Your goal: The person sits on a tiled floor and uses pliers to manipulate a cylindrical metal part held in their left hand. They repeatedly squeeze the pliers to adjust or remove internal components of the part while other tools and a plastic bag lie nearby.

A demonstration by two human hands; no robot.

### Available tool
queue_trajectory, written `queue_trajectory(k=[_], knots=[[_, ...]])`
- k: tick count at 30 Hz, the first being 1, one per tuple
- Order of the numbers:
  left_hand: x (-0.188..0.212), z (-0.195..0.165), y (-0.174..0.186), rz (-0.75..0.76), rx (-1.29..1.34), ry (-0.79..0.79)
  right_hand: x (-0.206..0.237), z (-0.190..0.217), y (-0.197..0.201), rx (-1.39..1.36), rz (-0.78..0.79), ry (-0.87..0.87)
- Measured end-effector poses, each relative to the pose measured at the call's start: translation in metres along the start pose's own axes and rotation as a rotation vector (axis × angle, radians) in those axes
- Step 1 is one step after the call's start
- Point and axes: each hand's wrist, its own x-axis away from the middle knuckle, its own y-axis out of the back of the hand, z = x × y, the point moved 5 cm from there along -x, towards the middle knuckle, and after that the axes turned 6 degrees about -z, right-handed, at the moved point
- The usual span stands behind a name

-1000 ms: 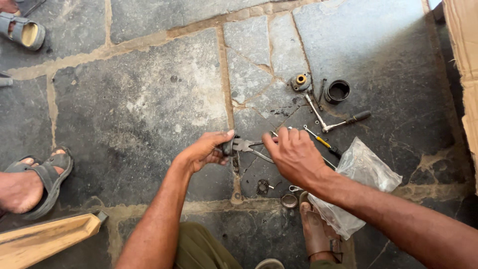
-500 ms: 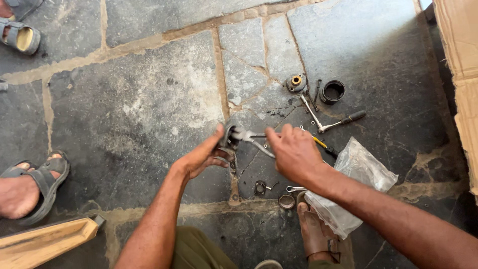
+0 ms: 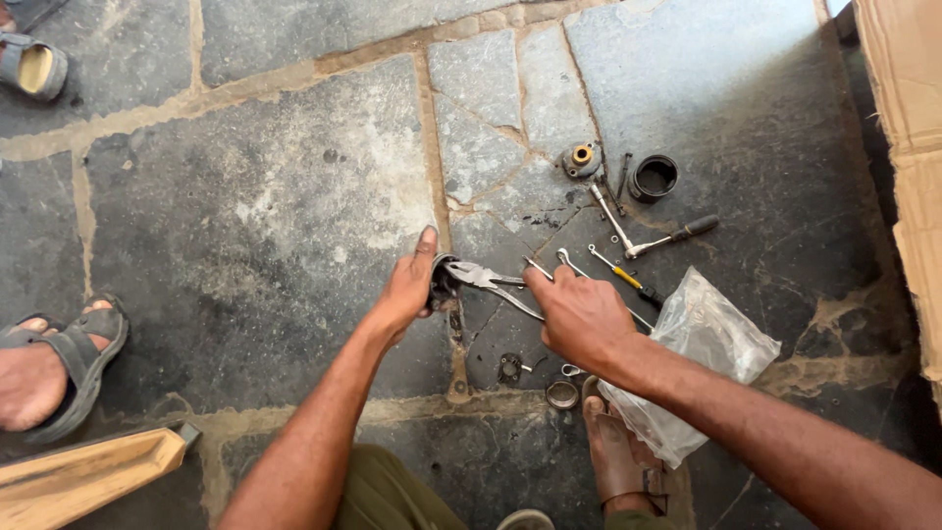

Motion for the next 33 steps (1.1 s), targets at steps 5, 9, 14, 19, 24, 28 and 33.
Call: queue_trajectory(k=[5, 9, 14, 19, 24, 28, 33], knots=[[0.003, 0.011, 0.006, -0.028, -0.022, 0.247, 0.007, 0.004, -0.008, 0.022, -0.081, 0.094], [0.003, 0.002, 0.011, 0.009, 0.120, 0.087, 0.013, -0.004, 0.000, -0.308, -0.139, 0.124], [-0.001, -0.001, 0.013, -0.003, 0.136, -0.024, 0.034, -0.011, -0.019, -0.948, 0.368, -0.215], [0.000, -0.009, 0.005, -0.037, 0.040, -0.096, 0.050, 0.004, -0.025, -1.286, 0.623, -0.322], [0.007, -0.015, 0.000, 0.001, 0.040, -0.117, 0.048, 0.010, -0.019, -1.407, 0.660, -0.357], [0.009, -0.013, -0.006, 0.014, 0.027, -0.080, 0.044, 0.011, -0.019, -1.403, 0.676, -0.420], [0.009, -0.012, -0.008, 0.009, 0.021, -0.090, 0.043, 0.007, -0.026, -1.436, 0.686, -0.482]])
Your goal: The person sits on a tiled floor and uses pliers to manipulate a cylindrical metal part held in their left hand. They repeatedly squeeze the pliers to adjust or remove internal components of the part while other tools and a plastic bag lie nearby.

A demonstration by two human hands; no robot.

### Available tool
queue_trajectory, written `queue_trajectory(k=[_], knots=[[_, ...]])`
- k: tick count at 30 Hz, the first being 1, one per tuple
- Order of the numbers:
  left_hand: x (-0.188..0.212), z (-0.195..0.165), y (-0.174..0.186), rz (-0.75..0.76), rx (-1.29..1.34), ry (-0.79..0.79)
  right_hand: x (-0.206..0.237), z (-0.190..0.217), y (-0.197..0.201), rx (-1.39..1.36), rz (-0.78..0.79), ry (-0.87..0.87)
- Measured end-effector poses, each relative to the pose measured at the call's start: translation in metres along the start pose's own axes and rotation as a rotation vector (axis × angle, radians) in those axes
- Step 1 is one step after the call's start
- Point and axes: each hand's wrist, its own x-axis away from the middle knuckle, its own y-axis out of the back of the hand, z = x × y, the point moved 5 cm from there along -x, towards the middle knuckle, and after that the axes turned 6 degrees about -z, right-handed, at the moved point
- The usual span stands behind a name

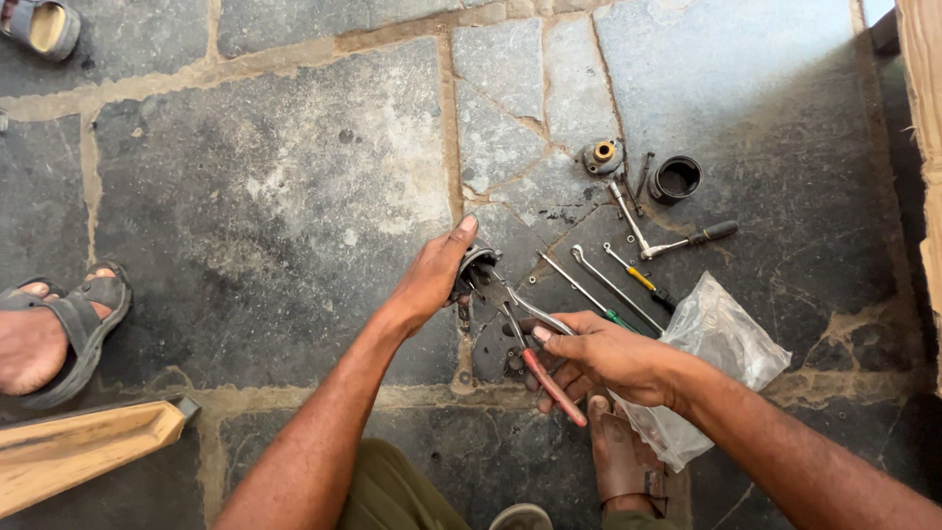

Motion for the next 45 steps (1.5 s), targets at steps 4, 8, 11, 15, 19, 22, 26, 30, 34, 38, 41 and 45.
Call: queue_trajectory(k=[4, 8, 11, 15, 19, 22, 26, 30, 34, 38, 41, 45], knots=[[-0.001, -0.003, -0.001, 0.004, -0.077, -0.068, -0.006, -0.014, 0.001, -0.214, 0.076, -0.006], [0.001, -0.004, -0.004, 0.015, -0.183, -0.051, -0.001, -0.034, -0.001, -0.462, 0.205, 0.075], [0.006, -0.004, -0.009, 0.064, -0.235, -0.062, 0.002, -0.055, -0.013, -0.593, 0.291, 0.015], [0.007, 0.001, -0.018, 0.116, -0.275, -0.056, -0.002, -0.076, -0.027, -0.448, 0.216, -0.039], [0.002, 0.010, -0.018, 0.105, -0.340, -0.088, -0.007, -0.086, -0.039, -0.644, 0.158, -0.120], [0.001, 0.007, -0.017, 0.054, -0.371, -0.231, -0.008, -0.092, -0.039, -0.626, 0.077, -0.168], [0.005, 0.004, -0.019, 0.031, -0.476, -0.180, -0.007, -0.096, -0.038, -0.627, 0.066, -0.214], [0.015, -0.002, -0.020, 0.067, -0.548, 0.031, -0.006, -0.098, -0.040, -0.631, 0.077, -0.259], [0.022, -0.012, -0.022, 0.071, -0.658, 0.080, -0.006, -0.101, -0.042, -0.599, 0.068, -0.280], [0.024, -0.011, -0.024, 0.080, -0.735, 0.105, -0.007, -0.103, -0.043, -0.548, 0.053, -0.285], [0.022, -0.004, -0.026, 0.098, -0.793, 0.107, -0.008, -0.106, -0.042, -0.522, 0.033, -0.296], [0.023, 0.005, -0.028, 0.128, -0.843, 0.151, -0.016, -0.117, -0.032, -0.364, -0.072, -0.314]])
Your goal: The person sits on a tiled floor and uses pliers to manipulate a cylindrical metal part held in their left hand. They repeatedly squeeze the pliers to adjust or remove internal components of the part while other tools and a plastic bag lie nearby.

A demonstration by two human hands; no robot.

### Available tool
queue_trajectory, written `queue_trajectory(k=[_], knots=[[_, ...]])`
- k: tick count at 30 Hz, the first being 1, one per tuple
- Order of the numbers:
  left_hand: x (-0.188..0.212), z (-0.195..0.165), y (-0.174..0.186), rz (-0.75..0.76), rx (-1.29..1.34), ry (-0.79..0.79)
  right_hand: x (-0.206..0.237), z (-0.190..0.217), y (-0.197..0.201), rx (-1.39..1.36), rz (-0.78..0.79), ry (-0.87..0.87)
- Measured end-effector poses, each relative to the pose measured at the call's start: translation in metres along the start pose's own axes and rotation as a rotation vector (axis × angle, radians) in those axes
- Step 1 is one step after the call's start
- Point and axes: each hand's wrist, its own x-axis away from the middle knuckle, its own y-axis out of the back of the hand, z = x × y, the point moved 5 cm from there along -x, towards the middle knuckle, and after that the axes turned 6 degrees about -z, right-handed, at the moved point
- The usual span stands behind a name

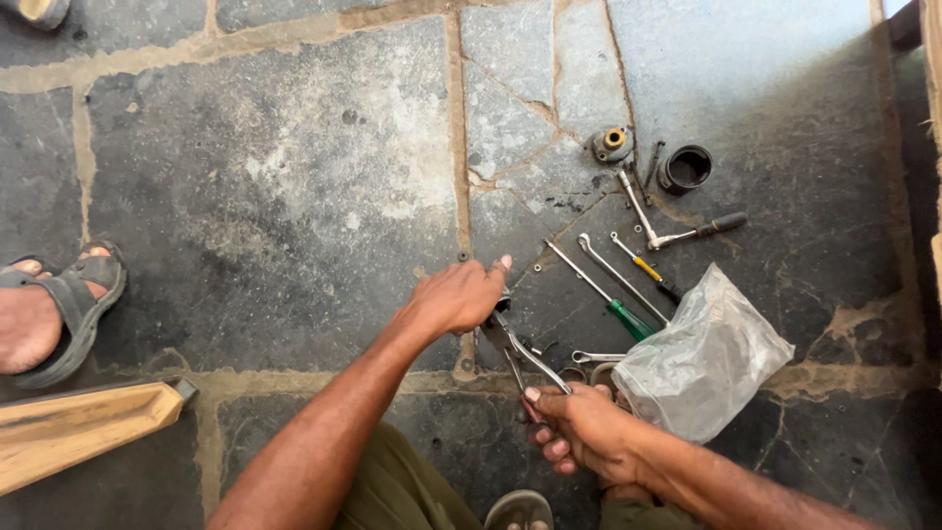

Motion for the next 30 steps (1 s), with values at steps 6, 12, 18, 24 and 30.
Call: queue_trajectory(k=[6, 12, 18, 24, 30], knots=[[0.007, 0.003, -0.013, 0.104, -0.077, 0.101, -0.033, 0.008, 0.024, 0.689, -0.380, 0.228], [0.006, 0.006, -0.008, 0.053, -0.045, 0.160, -0.033, 0.041, 0.030, 1.214, -0.521, 0.556], [-0.010, 0.012, -0.001, -0.079, -0.028, 0.126, 0.001, 0.075, 0.007, 1.387, -0.774, 0.974], [-0.030, 0.025, -0.001, -0.052, 0.277, -0.018, 0.008, 0.065, 0.009, 1.600, -0.626, 0.719], [-0.032, 0.032, 0.012, -0.085, 0.603, -0.101, 0.005, 0.029, 0.014, 0.324, 0.063, 0.324]])
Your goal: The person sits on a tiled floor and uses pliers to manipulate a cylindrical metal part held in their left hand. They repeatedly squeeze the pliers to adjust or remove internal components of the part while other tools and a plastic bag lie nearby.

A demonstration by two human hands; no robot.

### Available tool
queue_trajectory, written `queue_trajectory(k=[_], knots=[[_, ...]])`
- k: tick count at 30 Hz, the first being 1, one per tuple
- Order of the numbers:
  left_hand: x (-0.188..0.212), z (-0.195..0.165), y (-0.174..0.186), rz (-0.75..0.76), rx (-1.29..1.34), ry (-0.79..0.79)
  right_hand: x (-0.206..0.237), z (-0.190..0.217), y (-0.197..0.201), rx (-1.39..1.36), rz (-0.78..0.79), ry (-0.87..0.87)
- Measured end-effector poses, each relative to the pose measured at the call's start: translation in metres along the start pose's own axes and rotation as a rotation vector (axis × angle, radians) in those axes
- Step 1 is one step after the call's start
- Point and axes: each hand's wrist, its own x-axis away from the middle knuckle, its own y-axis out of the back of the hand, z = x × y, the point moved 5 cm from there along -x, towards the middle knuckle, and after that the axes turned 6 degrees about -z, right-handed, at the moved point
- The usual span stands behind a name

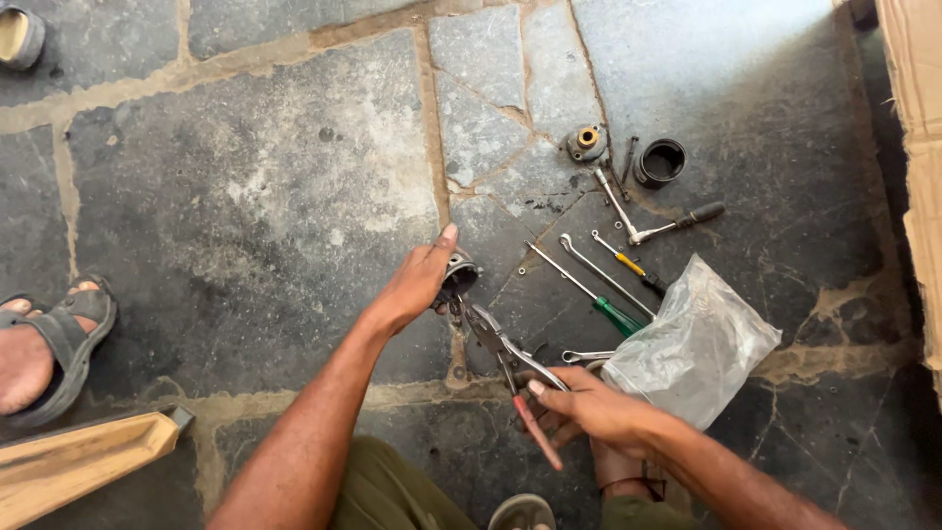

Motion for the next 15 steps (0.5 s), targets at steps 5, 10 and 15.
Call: queue_trajectory(k=[5, 10, 15], knots=[[0.007, -0.005, -0.002, -0.007, -0.023, -0.059, 0.014, 0.004, -0.011, -0.303, 0.096, -0.007], [0.011, -0.007, -0.002, -0.017, -0.077, -0.047, 0.019, 0.025, -0.018, -0.381, 0.143, -0.023], [0.011, -0.003, 0.003, -0.061, -0.083, -0.051, 0.035, 0.028, -0.014, -0.300, -0.005, -0.029]])
